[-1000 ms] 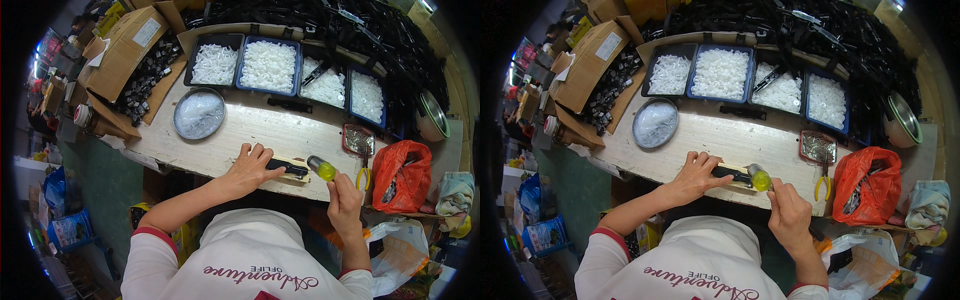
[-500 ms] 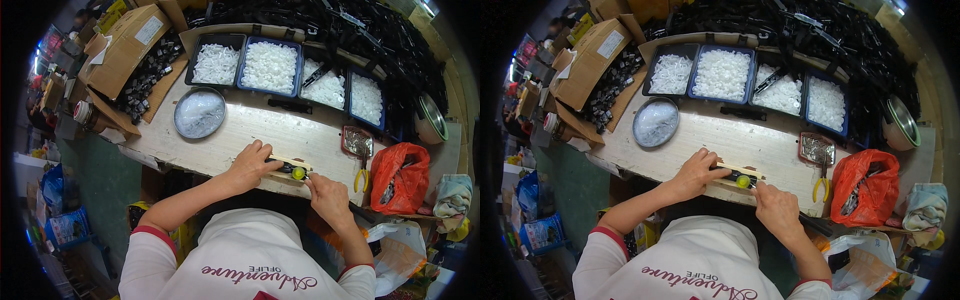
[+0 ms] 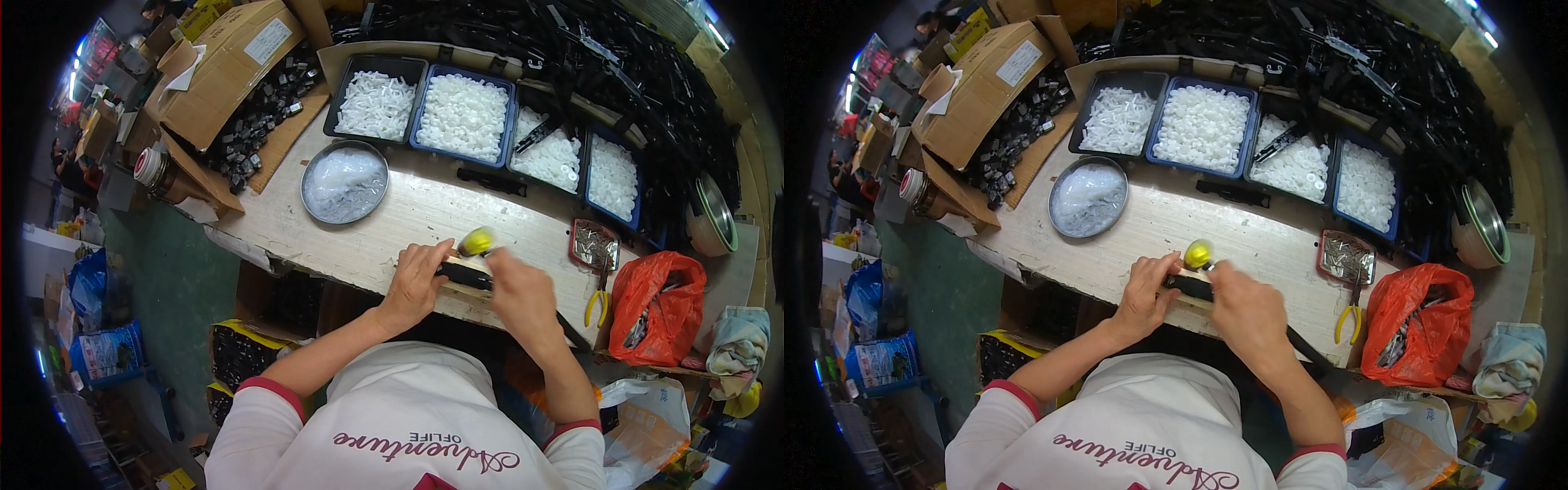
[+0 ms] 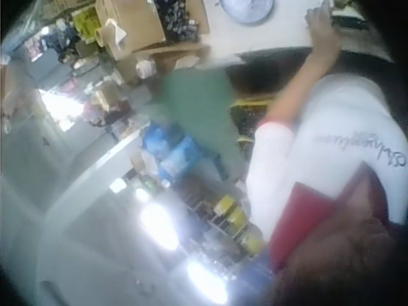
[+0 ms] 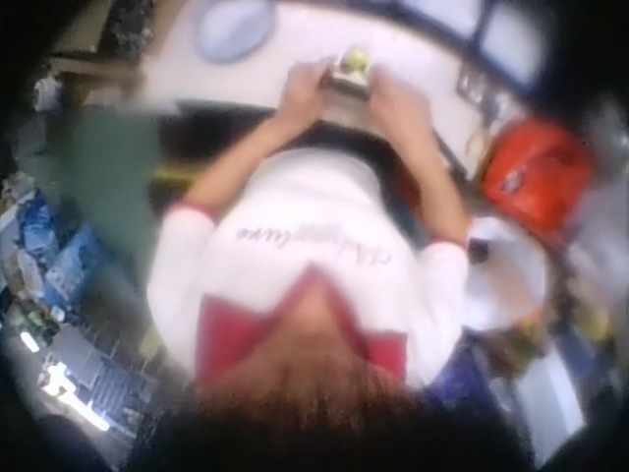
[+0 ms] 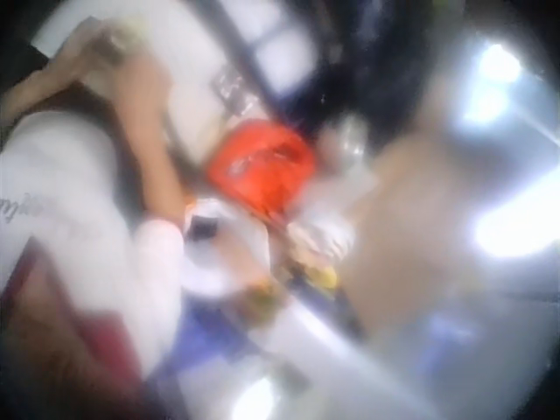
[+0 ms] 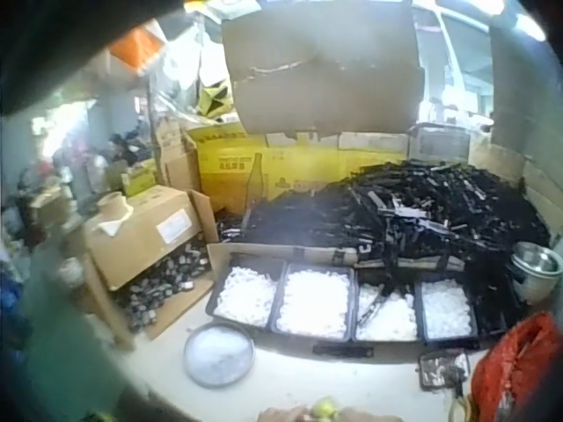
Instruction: The person assembles small lock mechanisms at a workbench. They place a black metal housing into a wooden jig, insert a white plastic component, and secure it with a metal pin using a hammer. The person repeats this process for multiple units, handling the components and tools with both hands.
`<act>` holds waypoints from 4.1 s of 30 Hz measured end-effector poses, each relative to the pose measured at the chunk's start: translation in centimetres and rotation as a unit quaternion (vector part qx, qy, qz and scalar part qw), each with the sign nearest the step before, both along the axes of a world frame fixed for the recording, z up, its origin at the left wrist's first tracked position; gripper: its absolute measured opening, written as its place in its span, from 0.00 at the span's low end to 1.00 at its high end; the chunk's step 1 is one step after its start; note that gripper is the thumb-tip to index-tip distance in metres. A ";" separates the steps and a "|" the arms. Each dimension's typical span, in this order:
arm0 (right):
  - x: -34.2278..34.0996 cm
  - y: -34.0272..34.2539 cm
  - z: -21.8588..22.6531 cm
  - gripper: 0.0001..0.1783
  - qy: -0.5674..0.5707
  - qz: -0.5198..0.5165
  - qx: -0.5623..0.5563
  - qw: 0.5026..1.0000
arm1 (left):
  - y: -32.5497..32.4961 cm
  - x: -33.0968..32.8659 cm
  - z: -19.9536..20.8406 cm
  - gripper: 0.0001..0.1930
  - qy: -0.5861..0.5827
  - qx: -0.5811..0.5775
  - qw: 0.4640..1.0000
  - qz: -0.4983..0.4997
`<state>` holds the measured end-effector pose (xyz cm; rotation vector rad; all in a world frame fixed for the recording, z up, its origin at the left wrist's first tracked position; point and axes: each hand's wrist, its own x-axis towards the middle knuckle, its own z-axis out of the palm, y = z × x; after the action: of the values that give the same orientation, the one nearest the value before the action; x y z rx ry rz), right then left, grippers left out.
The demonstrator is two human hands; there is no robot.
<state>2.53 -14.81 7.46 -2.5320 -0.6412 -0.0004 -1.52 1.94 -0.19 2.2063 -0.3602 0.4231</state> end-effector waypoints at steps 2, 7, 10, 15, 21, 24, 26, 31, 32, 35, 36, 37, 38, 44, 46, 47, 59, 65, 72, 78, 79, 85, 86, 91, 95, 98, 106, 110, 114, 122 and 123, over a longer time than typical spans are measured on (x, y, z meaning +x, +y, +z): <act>0.7 0.7 -1.4 0.11 0.040 0.059 -0.108 0.992 | 0.0 -0.7 -0.1 0.34 -0.026 0.007 0.999 0.038; 0.1 1.7 -1.1 0.13 0.024 0.051 -0.083 0.995 | 1.9 -1.8 0.1 0.35 0.011 0.017 0.997 0.076; 0.7 1.5 -1.9 0.12 0.035 0.046 -0.094 0.994 | 2.1 -2.0 0.5 0.34 0.034 0.022 0.998 0.054; 0.0 -2.0 -1.5 0.08 -0.039 -0.051 -0.011 0.998 | 1.3 -1.5 0.9 0.35 0.047 0.016 0.999 0.010; -1.7 -6.7 -4.5 0.07 -0.096 -0.168 -0.120 0.974 | -1.2 0.7 0.6 0.32 0.003 0.096 0.992 -0.081; -1.8 -8.3 -7.1 0.10 -0.108 -0.155 -0.073 0.979 | -2.0 1.8 0.2 0.28 -0.008 0.109 0.985 -0.135; -1.9 -10.0 -7.1 0.11 -0.112 -0.192 -0.023 0.975 | -1.8 2.2 0.7 0.27 -0.012 0.099 0.981 -0.166; -2.3 -15.3 -6.6 0.09 -0.145 -0.332 -0.146 0.920 | 0.1 2.3 2.6 0.22 0.219 -0.313 0.917 -0.118; -2.2 -15.6 -7.0 0.09 -0.150 -0.330 -0.173 0.916 | 0.3 2.3 2.9 0.21 0.277 -0.431 0.853 -0.102; -1.7 -16.7 -8.8 0.08 -0.158 -0.322 -0.211 0.909 | -0.1 2.4 4.3 0.22 0.371 -0.557 0.735 -0.110; -1.7 -17.5 -9.1 0.08 -0.155 -0.319 -0.196 0.914 | -0.2 2.4 4.5 0.23 0.394 -0.582 0.704 -0.105; -1.6 -17.7 -9.3 0.09 -0.153 -0.315 -0.181 0.919 | -0.4 2.2 4.1 0.22 0.403 -0.563 0.715 -0.098; -1.6 -17.0 -9.0 0.09 -0.130 -0.310 -0.106 0.936 | -0.5 2.1 3.6 0.21 0.400 -0.539 0.735 -0.097; -3.4 -7.9 -2.4 0.09 0.077 -0.116 0.189 0.972 | 0.0 0.7 2.4 0.17 0.367 -0.469 0.794 -0.124; -3.8 -6.0 -2.4 0.09 0.089 -0.034 0.189 0.977 | -0.2 0.4 2.8 0.17 0.358 -0.468 0.801 -0.110; -3.8 -5.3 -2.5 0.09 0.095 0.007 0.188 0.977 | -0.1 0.2 2.8 0.16 0.359 -0.450 0.811 -0.101; -3.6 -2.6 -2.7 0.12 0.098 0.077 0.138 0.983 | 0.2 -0.7 3.4 0.17 0.258 -0.267 0.928 -0.038; -3.6 -2.2 -2.3 0.12 0.100 0.084 0.114 0.985 | 0.2 -0.9 3.3 0.16 0.196 -0.188 0.962 -0.016; -3.7 -1.9 -2.9 0.11 0.102 0.101 0.079 0.986 | 0.5 -1.1 2.8 0.11 0.195 -0.175 0.965 -0.019; -3.3 -1.9 -2.1 0.10 0.113 0.195 0.044 0.973 | 4.0 -2.0 2.0 0.09 0.556 -0.632 0.504 -0.192; -3.4 -1.7 -1.8 0.11 0.111 0.210 0.039 0.971 | 4.3 -2.8 1.3 0.10 0.555 -0.661 0.455 -0.218; -3.8 0.8 -1.8 0.13 0.095 0.291 0.017 0.952 | 6.6 -6.5 0.4 0.11 0.515 -0.727 0.397 -0.218; -3.7 1.5 -2.0 0.14 0.076 0.296 0.026 0.952 | 7.2 -6.8 0.4 0.11 0.516 -0.726 0.406 -0.203; -3.5 1.8 -2.7 0.13 0.026 0.198 0.082 0.976 | 12.8 -10.1 0.7 0.17 0.543 -0.313 0.775 0.084; -2.6 -3.8 -4.1 0.11 -0.020 -0.015 0.107 0.994 | 16.0 -10.1 1.0 0.17 0.280 0.177 0.900 0.284; -2.4 -10.1 -6.6 0.10 -0.073 -0.153 0.009 0.985 | 18.2 -4.4 2.3 0.15 0.203 0.113 0.918 0.322; -1.8 -15.3 -9.6 0.13 -0.125 -0.304 -0.135 0.935 | 28.1 8.6 -0.9 0.16 0.185 0.275 0.783 0.527; -0.9 -14.7 -8.1 0.10 -0.193 -0.312 -0.132 0.921 | 27.5 9.2 0.3 0.18 0.200 0.276 0.797 0.498; 1.6 -13.2 -5.9 0.07 -0.220 -0.269 -0.063 0.935 | 26.6 6.7 -1.3 0.18 0.099 0.256 0.865 0.420; 15.2 -3.7 -5.4 0.07 -0.260 -0.165 -0.060 0.949 | 22.1 3.8 -1.5 0.17 0.031 0.219 0.915 0.337; 16.7 -2.3 -4.9 0.06 -0.252 -0.195 -0.078 0.945 | 21.3 3.7 -0.8 0.16 0.032 0.225 0.919 0.322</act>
<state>19.23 -17.16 2.53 -2.7858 -0.3142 -0.7871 2.21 23.19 -0.98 2.7615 0.3658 0.6648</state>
